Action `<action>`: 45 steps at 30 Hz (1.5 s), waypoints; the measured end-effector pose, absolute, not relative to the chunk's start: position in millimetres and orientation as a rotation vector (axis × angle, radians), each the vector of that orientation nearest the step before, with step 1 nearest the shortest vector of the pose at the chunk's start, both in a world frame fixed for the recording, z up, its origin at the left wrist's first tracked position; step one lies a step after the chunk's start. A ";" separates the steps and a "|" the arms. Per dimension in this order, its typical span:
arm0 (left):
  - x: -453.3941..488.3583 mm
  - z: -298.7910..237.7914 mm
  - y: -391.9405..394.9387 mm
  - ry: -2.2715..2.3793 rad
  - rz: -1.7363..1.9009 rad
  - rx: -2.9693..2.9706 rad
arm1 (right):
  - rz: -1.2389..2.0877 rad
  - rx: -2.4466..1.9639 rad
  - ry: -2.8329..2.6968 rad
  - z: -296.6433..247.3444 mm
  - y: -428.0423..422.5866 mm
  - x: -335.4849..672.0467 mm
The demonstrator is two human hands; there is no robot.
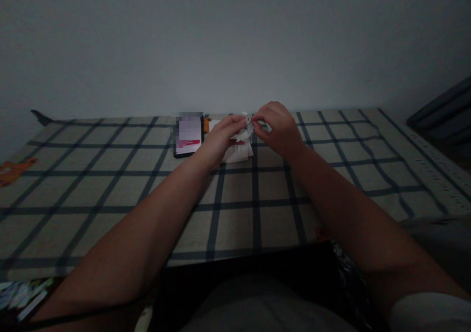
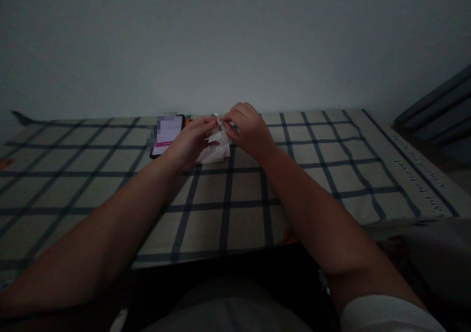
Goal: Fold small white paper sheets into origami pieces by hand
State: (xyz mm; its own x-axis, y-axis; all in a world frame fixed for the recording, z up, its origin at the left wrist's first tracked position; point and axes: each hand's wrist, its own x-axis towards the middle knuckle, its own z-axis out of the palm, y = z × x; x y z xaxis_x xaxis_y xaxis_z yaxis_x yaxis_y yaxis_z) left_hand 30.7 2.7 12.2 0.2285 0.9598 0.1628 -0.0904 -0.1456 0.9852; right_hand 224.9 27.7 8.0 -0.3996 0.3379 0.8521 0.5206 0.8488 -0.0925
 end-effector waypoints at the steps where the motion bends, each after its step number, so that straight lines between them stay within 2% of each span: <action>1: 30.8 13.1 1.8 0.895 1.159 1.342 | -0.232 -0.636 -2.040 8.4 28.2 226.2; 7: 30.3 10.2 1.5 1.009 1.140 1.472 | -0.254 -0.629 -2.117 8.4 28.3 228.6; 15: 20.0 7.5 12.7 1.077 1.285 1.959 | -0.219 -0.554 -2.101 11.0 27.6 229.1; 27: 24.0 -6.8 23.2 0.897 1.310 1.816 | -0.167 -0.604 -2.053 13.9 25.5 229.9; 45: 25.2 1.3 15.8 1.019 1.248 1.875 | -0.153 -0.551 -2.148 9.1 31.7 231.2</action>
